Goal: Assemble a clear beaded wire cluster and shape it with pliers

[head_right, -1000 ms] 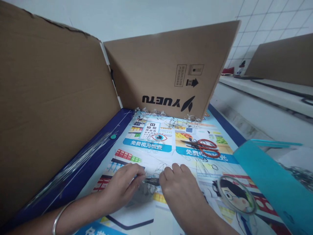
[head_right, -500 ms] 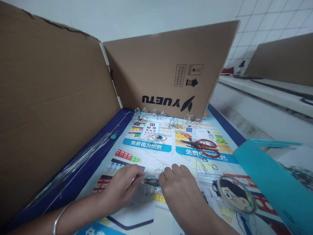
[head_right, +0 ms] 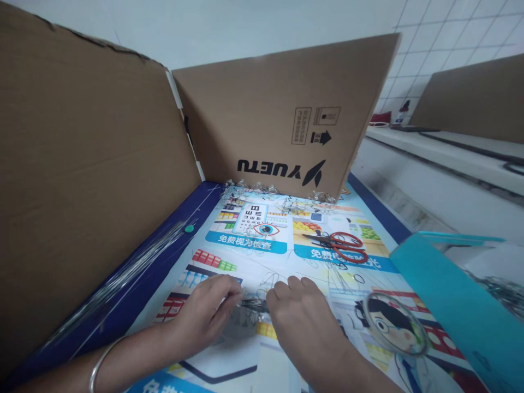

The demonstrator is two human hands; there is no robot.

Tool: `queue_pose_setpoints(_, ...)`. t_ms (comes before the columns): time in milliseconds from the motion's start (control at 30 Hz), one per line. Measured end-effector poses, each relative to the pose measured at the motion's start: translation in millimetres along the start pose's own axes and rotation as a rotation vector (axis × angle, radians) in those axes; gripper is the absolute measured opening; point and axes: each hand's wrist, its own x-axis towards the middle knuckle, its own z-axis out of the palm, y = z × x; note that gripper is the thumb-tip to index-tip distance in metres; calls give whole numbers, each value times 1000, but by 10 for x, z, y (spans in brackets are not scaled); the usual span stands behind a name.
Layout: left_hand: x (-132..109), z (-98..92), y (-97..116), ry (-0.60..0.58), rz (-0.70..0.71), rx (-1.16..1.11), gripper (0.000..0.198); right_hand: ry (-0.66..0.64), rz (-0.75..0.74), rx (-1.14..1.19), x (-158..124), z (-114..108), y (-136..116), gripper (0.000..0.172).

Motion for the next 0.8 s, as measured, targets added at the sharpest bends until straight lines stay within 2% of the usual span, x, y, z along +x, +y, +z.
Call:
queue_pose_setpoints(167,1,-6,-1,-19,-4,1,16,-6,20,40,-4,20,6,16)
queue_pose_setpoints(533,-26,16,-7,9,42,-4,15,-144,66,93,20,-16,-1,13)
queue_pose_setpoints(667,-19,37,-17,47,29,-6,13,-123,51,80,28,-21,-13,13)
queue_pose_setpoints(800,5,40,-17,65,29,-6,13,-36,36,61,21,-19,-28,13)
